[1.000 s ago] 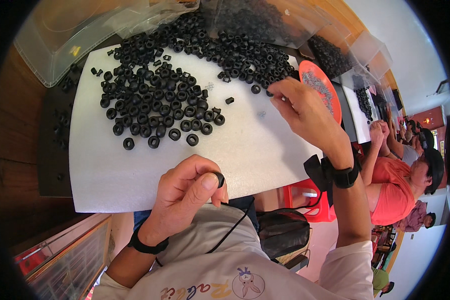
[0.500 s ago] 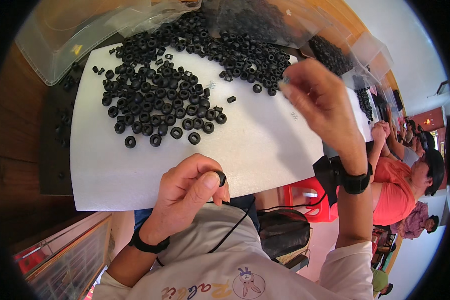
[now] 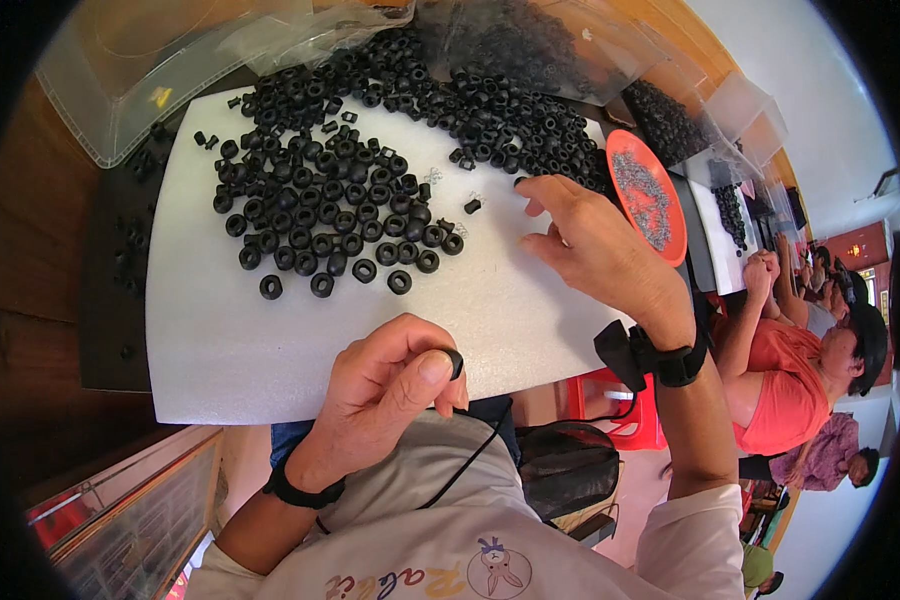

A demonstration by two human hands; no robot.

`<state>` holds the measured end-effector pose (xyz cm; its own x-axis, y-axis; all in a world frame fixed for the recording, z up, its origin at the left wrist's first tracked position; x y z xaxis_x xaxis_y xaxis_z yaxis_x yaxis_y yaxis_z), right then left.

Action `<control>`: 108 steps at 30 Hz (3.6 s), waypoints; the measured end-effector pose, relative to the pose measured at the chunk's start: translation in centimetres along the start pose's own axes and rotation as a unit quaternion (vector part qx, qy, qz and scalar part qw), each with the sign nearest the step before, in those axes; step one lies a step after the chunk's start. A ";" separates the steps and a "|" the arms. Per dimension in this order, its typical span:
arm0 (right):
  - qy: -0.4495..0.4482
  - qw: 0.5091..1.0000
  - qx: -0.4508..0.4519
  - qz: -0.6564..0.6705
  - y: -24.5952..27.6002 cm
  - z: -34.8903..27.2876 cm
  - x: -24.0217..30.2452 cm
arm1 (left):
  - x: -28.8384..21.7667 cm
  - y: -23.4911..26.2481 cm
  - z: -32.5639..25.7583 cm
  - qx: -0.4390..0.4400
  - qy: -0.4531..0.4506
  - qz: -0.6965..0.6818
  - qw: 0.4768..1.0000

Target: Assembling small clear plastic components into black rubber or plastic rings at a manufacturing workstation.

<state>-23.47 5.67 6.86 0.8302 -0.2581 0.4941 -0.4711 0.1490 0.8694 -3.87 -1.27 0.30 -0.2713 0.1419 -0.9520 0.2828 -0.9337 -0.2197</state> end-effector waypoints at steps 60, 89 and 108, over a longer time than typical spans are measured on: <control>0.230 0.942 0.243 0.014 -7.3 3.3 11.8 | -1.1 -1.9 -0.8 0.051 -0.218 0.277 0.934; 0.013 0.913 -0.055 0.405 -2.0 -3.4 5.5 | 0.1 -0.2 0.6 -0.096 0.064 -0.130 0.985; 0.076 0.840 -0.115 0.524 -4.4 -1.8 7.1 | 0.0 -0.1 0.6 -0.086 0.044 -0.152 0.984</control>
<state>-15.00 4.93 6.55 0.0315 0.2523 0.9671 -0.9122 0.4027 -0.0753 -4.47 -1.41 0.45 -0.2891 0.4399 -0.8502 0.3551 -0.7755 -0.5220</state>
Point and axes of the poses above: each hand's wrist, its own z-axis towards the middle knuckle, its own y-axis out of the back of the hand, x = y × z, the point moved 4 cm from there along z, towards the middle knuckle, and after that the axes turned 13 degrees about z, right-handed, at the moved point
